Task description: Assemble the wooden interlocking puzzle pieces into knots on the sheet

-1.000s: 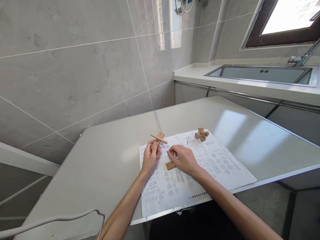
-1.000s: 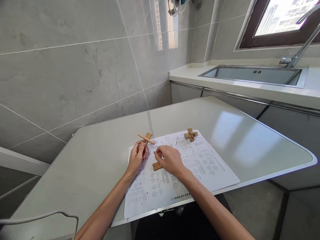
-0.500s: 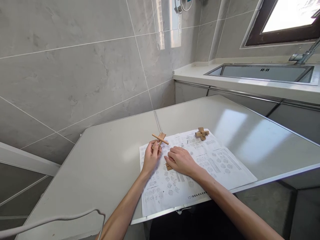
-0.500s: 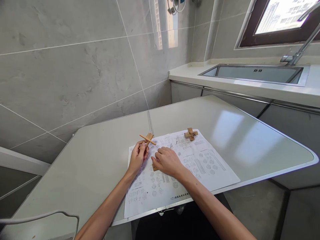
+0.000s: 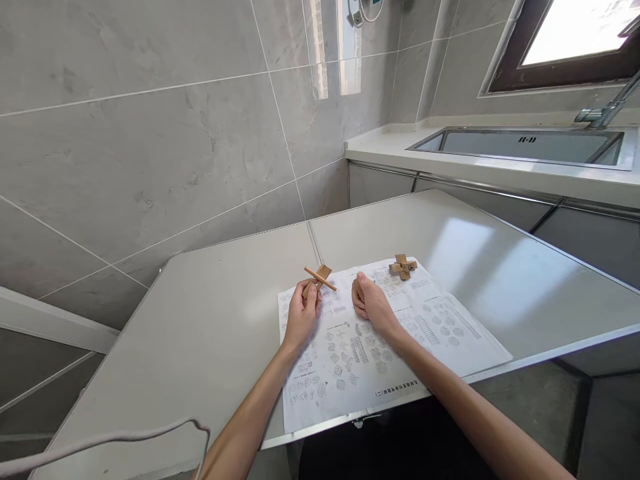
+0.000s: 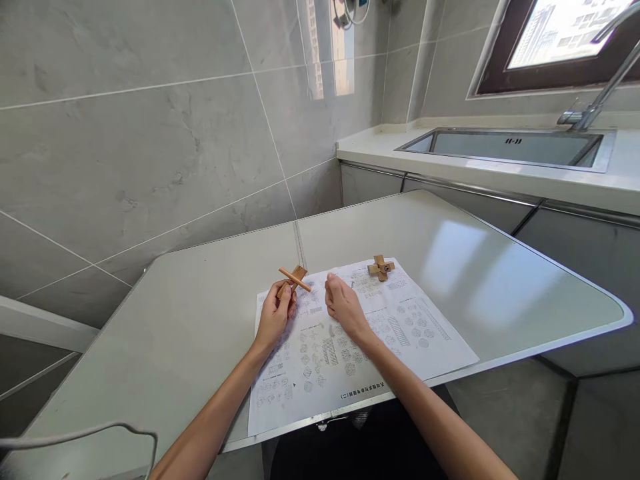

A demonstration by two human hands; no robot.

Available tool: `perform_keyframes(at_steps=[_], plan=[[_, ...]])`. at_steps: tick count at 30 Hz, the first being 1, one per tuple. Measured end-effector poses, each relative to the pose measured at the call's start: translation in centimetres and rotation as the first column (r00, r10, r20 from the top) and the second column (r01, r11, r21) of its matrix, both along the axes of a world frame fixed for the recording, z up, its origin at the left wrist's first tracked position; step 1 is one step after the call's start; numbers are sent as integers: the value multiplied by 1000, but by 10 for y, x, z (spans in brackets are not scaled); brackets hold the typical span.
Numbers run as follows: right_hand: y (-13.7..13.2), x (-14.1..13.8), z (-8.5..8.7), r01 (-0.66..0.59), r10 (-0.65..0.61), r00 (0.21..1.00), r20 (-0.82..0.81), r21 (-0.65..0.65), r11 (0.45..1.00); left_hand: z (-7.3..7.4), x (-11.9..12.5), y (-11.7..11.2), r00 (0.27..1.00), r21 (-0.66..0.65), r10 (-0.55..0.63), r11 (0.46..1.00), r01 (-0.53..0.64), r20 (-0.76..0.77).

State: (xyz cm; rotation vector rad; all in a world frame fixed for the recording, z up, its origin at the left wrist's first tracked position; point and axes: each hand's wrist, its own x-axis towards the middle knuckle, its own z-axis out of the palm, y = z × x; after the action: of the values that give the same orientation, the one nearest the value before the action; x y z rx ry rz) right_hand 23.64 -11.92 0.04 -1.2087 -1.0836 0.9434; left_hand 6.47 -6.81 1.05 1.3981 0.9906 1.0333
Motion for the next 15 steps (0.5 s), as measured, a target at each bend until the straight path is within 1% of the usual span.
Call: perform_keyframes(at_steps=[1,2,3,4,7,8,9,11,13,14,15], plan=[[0,2,3,-44,40,985,-168,-19,999,0,0,0,1000,0,4,1000,-4,-7],[1,4,5,-73,61,952,-300,-28,997,0,-1,1,1000,3,3,1000,-3,-16],[1,5,6,-90,68,916,-396,-37,995,-1,-1,1,1000,8,-1,1000,1,-24],[1,7,7,-93,64,887,-457,-42,995,-1,-2,2,1000,12,-8,1000,8,-30],[4,11,4,-61,13,820,-572,-65,996,-2,-3,4,999,6,-38,999,38,-27],[5,13,3,-39,-11,785,-620,-67,997,-2,-4,4,999,-1,-45,999,44,-20],[6,15,1,-17,-31,737,-676,-65,998,-2,-4,4,999,-11,-48,999,47,-10],[9,20,-4,22,-62,613,-788,-61,998,-2,-4,5,999,-42,-42,998,42,12],[11,25,-8,49,-79,501,-862,-63,997,-2,-5,6,999,-85,-28,996,32,42],[11,28,-10,55,-81,471,-878,-62,997,-2,-5,6,998,-106,-23,994,30,61],[12,30,-11,51,-76,462,-883,-59,997,-1,-5,6,996,-127,-24,991,34,82]])
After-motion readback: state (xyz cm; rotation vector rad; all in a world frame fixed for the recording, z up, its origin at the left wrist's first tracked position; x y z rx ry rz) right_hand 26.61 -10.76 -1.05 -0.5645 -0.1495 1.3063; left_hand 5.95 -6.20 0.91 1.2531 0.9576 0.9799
